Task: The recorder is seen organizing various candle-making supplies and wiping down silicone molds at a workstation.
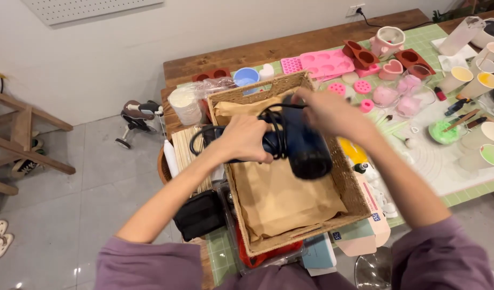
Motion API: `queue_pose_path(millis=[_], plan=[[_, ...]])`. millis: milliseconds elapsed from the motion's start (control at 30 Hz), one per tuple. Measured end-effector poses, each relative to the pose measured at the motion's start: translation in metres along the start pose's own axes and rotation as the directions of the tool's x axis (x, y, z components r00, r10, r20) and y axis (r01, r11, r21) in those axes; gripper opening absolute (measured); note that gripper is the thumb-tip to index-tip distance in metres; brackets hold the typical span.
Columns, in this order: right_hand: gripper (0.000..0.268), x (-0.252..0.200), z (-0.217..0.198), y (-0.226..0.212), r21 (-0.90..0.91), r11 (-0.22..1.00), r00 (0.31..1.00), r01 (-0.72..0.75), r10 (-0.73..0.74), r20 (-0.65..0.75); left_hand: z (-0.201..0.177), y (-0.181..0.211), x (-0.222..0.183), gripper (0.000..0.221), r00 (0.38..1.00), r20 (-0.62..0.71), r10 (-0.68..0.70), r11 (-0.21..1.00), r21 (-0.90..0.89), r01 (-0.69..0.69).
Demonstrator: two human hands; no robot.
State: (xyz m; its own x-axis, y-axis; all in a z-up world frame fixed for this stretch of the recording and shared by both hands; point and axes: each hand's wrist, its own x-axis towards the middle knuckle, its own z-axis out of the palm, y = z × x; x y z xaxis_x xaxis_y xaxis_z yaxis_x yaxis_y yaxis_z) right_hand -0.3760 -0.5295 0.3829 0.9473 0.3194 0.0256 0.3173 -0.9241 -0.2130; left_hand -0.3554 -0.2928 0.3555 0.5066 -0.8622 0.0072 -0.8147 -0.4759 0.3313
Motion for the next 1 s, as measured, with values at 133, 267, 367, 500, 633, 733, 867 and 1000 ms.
queue_pose_path(millis=[133, 267, 367, 500, 633, 733, 867, 1000], plan=[[0.029, -0.008, 0.041, -0.012, 0.187, 0.981, 0.949, 0.039, 0.022, -0.315, 0.043, -0.021, 0.008, 0.046, 0.95, -0.289, -0.118, 0.987, 0.068, 0.143], [0.031, -0.015, 0.062, -0.015, 0.224, 0.968, 0.892, 0.114, -0.001, -0.451, 0.075, -0.04, 0.011, 0.05, 0.908, -0.418, -0.023, 0.989, 0.123, 0.082], [0.037, -0.029, 0.08, 0.006, 0.257, 0.96, 0.926, 0.11, -0.006, -0.377, 0.089, -0.039, 0.01, 0.053, 0.933, -0.359, 0.007, 0.986, 0.159, 0.054], [0.036, -0.048, 0.088, 0.029, 0.247, 0.957, 0.954, 0.154, -0.079, -0.289, 0.111, -0.037, 0.014, 0.052, 0.953, -0.302, 0.018, 0.985, 0.167, 0.034], [0.036, -0.075, 0.082, 0.046, 0.326, 0.945, 0.989, 0.013, 0.036, -0.145, 0.118, -0.026, 0.016, 0.061, 0.971, -0.238, 0.019, 0.982, 0.185, 0.027], [0.038, -0.094, 0.085, 0.057, 0.43, 0.901, 0.991, -0.057, 0.103, -0.084, 0.124, -0.011, 0.013, 0.068, 0.985, -0.17, 0.02, 0.981, 0.194, 0.014], [0.023, -0.125, 0.12, 0.086, 0.338, 0.901, 0.898, 0.273, -0.113, -0.425, 0.131, 0.033, -0.003, 0.074, 0.998, -0.061, -0.002, 0.99, 0.138, 0.01], [0.031, -0.143, 0.148, 0.089, 0.817, 0.577, 0.942, 0.003, 0.274, -0.196, 0.16, 0.059, -0.006, 0.07, 0.999, -0.02, -0.037, 0.997, 0.067, 0.038]])
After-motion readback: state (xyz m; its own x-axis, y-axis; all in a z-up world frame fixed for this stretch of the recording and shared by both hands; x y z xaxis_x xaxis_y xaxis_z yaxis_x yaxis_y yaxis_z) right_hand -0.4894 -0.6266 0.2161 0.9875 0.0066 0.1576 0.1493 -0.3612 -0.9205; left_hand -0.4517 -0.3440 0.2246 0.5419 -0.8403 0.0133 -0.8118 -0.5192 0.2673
